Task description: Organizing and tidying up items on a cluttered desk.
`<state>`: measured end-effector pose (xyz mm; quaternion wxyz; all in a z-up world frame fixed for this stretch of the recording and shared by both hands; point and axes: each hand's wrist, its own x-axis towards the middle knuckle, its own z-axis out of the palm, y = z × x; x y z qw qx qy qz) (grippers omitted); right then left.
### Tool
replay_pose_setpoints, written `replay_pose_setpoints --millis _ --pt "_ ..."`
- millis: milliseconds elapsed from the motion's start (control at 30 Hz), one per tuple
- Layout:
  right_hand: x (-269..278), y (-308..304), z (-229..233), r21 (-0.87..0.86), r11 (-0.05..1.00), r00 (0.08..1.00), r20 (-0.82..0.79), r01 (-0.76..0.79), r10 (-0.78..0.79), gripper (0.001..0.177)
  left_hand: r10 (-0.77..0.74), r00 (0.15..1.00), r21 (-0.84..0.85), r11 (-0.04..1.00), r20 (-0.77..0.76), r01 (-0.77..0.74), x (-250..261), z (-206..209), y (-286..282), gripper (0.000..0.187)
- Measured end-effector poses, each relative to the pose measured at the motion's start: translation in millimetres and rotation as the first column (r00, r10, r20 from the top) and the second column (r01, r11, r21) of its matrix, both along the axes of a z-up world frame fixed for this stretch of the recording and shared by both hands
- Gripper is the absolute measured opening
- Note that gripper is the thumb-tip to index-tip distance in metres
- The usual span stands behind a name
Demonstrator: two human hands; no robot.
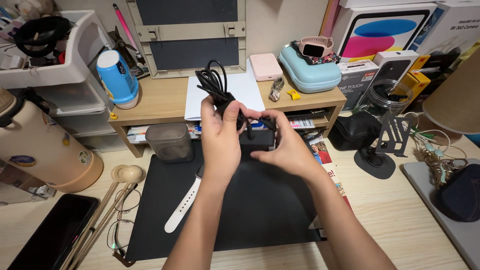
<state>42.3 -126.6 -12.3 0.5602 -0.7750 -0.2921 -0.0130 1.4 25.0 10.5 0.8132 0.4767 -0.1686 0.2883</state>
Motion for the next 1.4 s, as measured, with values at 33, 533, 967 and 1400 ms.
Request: replay_pose_setpoints --millis 33,533,967,1400 --pt "-0.3 -0.4 0.5 0.000 1.000 1.000 0.001 0.000 0.000 0.103 0.000 1.000 0.000 1.000 0.001 0.000 1.1 -1.4 -0.1 0.030" --pt "45.7 -66.1 -9.3 0.707 0.707 0.868 -0.366 0.026 0.335 0.054 0.283 0.909 0.270 0.941 -0.307 -0.202 10.5 -8.7 27.6 0.043" --pt "9.7 -41.8 22.8 0.575 0.800 0.977 -0.202 0.170 -0.062 0.047 -0.047 0.877 0.448 0.846 -0.479 0.290 15.2 -34.4 -2.8 0.084" --pt "-2.4 -33.8 18.0 0.629 0.777 0.940 -0.251 -0.023 0.231 0.065 -0.040 0.905 0.229 0.962 -0.424 0.150 2.0 -12.8 -25.0 0.044"
